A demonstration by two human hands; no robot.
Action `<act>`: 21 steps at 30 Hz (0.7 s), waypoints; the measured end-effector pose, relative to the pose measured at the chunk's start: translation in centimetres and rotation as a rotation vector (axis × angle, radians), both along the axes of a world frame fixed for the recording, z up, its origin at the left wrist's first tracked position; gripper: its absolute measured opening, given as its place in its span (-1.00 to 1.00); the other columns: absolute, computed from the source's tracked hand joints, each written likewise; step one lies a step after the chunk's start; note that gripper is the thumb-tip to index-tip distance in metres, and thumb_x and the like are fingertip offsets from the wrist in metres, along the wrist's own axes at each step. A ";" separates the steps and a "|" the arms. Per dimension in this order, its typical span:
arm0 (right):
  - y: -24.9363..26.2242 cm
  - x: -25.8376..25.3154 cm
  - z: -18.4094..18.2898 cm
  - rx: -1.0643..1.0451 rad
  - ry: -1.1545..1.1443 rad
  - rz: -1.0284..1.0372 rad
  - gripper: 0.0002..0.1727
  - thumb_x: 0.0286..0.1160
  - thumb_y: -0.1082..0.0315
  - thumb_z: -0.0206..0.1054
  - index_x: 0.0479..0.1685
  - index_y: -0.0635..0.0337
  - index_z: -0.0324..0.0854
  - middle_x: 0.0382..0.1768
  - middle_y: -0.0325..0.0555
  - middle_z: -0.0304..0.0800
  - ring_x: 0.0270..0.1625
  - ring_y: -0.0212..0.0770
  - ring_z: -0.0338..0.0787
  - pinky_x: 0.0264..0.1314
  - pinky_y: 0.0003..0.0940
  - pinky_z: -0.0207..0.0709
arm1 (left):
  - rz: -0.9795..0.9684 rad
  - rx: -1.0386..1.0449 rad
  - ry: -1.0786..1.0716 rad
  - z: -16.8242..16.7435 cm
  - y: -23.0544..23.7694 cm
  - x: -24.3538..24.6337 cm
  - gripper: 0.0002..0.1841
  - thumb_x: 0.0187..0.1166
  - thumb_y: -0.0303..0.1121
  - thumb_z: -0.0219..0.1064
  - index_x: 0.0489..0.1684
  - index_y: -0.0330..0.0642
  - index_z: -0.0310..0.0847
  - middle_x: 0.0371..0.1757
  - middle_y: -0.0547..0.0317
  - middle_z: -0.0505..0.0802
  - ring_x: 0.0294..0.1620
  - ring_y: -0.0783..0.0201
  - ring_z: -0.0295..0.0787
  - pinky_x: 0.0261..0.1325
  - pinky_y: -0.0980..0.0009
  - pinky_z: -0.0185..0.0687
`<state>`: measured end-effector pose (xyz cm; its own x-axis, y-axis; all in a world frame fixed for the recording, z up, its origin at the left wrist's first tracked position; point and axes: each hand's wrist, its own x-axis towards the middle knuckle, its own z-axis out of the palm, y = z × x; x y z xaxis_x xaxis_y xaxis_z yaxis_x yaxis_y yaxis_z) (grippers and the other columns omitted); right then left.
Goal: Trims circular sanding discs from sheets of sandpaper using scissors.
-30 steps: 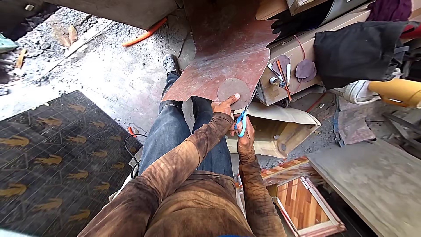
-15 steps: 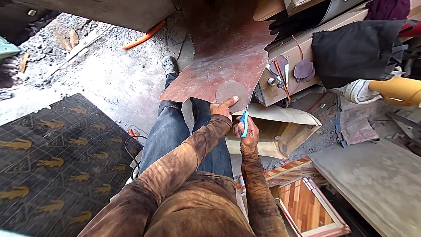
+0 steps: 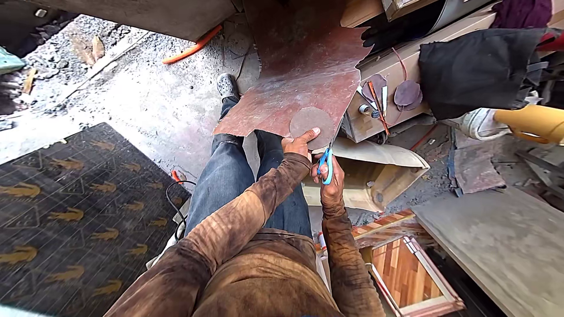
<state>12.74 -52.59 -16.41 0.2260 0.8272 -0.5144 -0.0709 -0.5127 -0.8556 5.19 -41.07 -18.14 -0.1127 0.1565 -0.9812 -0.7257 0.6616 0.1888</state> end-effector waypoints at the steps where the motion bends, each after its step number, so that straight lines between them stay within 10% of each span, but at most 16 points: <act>1: -0.1 0.1 0.1 -0.009 -0.004 0.006 -0.32 0.67 -0.15 0.20 0.19 0.44 0.49 -0.55 -0.38 0.62 -0.57 -0.48 0.57 -0.52 -0.55 0.49 | -0.004 -0.003 0.004 -0.1 -0.1 -0.1 -0.41 0.19 -0.73 0.59 0.26 -0.37 0.50 0.02 -0.22 0.82 -0.07 -0.05 0.86 -0.01 -0.04 0.84; 21: -1.5 -0.6 0.0 -0.037 -0.047 0.008 -0.30 0.67 -0.18 0.18 0.21 0.43 0.49 -0.55 -0.36 0.61 -0.58 -0.47 0.55 -0.54 -0.55 0.47 | -0.033 0.003 -0.016 -0.1 -0.7 -0.4 -0.42 0.20 -0.72 0.60 0.26 -0.36 0.50 0.03 -0.23 0.83 -0.07 -0.06 0.87 -0.01 -0.05 0.85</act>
